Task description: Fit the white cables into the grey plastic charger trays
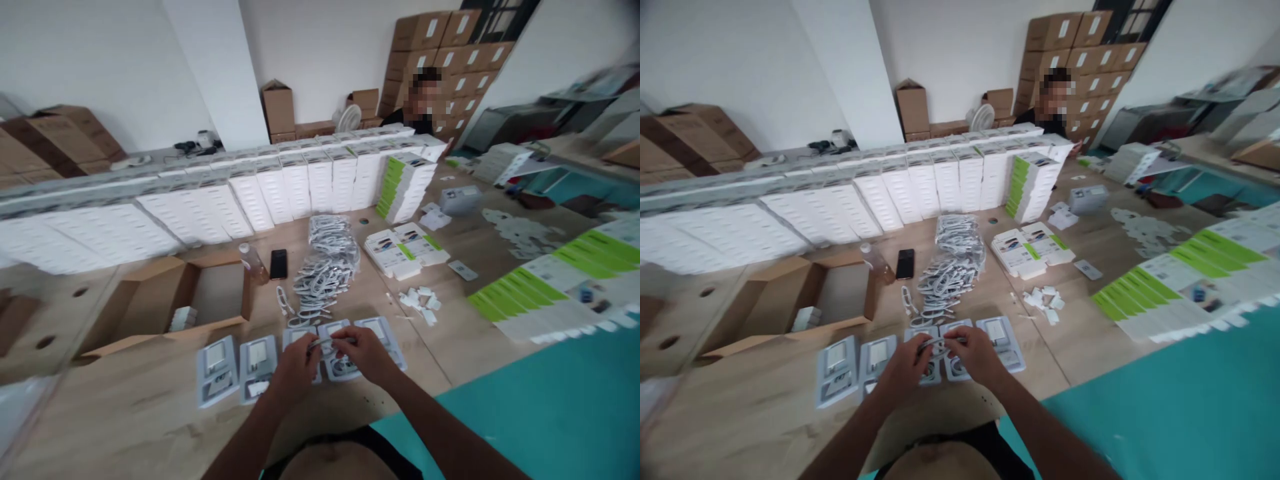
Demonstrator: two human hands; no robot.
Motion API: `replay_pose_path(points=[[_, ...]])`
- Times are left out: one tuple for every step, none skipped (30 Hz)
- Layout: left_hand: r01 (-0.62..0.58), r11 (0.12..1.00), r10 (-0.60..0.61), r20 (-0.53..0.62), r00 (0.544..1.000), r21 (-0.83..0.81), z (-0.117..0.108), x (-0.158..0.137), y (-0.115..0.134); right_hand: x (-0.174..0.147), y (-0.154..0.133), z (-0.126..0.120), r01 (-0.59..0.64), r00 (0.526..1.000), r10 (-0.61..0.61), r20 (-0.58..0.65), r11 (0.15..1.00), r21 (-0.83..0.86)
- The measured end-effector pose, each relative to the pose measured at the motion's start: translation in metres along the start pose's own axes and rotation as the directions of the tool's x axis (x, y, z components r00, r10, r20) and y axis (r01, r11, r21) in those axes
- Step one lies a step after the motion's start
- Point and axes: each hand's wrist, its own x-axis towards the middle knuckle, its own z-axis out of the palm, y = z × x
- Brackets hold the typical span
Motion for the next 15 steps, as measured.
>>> replay_pose_path(points=[[0.026, 0.999, -0.025, 0.031, 0.999, -0.037, 0.001, 0.0, -0.001, -0.001, 0.0, 0.0, 0.011, 1.0, -0.011, -0.002, 1.0, -0.013], [0.062, 0.993, -0.054, 0.081, 0.995, -0.102, 0.002, 0.0, -0.003, -0.001, 0.001, 0.0, 0.023, 1.0, -0.023, 0.001, 0.999, -0.025], [0.102, 0.979, -0.078, 0.139, 0.987, -0.177, 0.003, 0.0, -0.005, -0.002, 0.002, -0.001, 0.037, 0.999, -0.037, 0.009, 0.998, -0.041], [0.14, 0.96, -0.095, 0.188, 0.978, -0.242, 0.004, 0.0, -0.008, -0.001, 0.003, -0.002, 0.062, 0.998, -0.061, 0.017, 0.996, -0.07], [0.163, 0.945, -0.103, 0.214, 0.971, -0.284, 0.004, 0.0, -0.01, -0.001, 0.003, -0.004, 0.109, 0.994, -0.106, 0.027, 0.986, -0.125], [0.162, 0.942, -0.102, 0.209, 0.972, -0.293, 0.004, 0.0, -0.013, -0.001, 0.004, -0.006, 0.176, 0.984, -0.172, 0.034, 0.961, -0.214], [0.143, 0.952, -0.096, 0.18, 0.979, -0.271, 0.003, 0.0, -0.015, 0.0, 0.003, -0.008, 0.252, 0.967, -0.251, 0.049, 0.907, -0.337], [0.118, 0.967, -0.086, 0.147, 0.985, -0.227, 0.003, 0.0, -0.016, 0.0, 0.002, -0.01, 0.319, 0.943, -0.324, 0.075, 0.818, -0.478], [0.098, 0.98, -0.079, 0.118, 0.99, -0.173, 0.003, 0.0, -0.018, 0.0, -0.001, -0.011, 0.36, 0.921, -0.374, 0.111, 0.704, -0.613], [0.079, 0.99, -0.069, 0.086, 0.994, -0.113, 0.004, 0.0, -0.019, 0.0, -0.004, -0.011, 0.372, 0.908, -0.393, 0.148, 0.589, -0.717], [0.062, 0.997, -0.059, 0.053, 0.997, -0.049, 0.006, 0.0, -0.02, -0.001, -0.007, -0.01, 0.357, 0.91, -0.378, 0.169, 0.507, -0.785], [0.05, 0.999, -0.05, 0.013, 0.999, 0.013, 0.008, 0.0, -0.021, -0.002, -0.01, -0.008, 0.324, 0.924, -0.343, 0.167, 0.474, -0.819], [0.04, 0.997, -0.038, -0.027, 0.999, 0.071, 0.011, 0.001, -0.023, -0.003, -0.013, -0.005, 0.289, 0.941, -0.305, 0.148, 0.493, -0.82], [0.031, 0.992, -0.024, -0.06, 0.998, 0.122, 0.014, 0.0, -0.024, -0.004, -0.015, -0.001, 0.253, 0.956, -0.271, 0.115, 0.555, -0.792], [0.02, 0.987, -0.007, -0.083, 0.997, 0.16, 0.018, 0.0, -0.025, -0.004, -0.016, 0.004, 0.218, 0.967, -0.242, 0.076, 0.644, -0.733]])
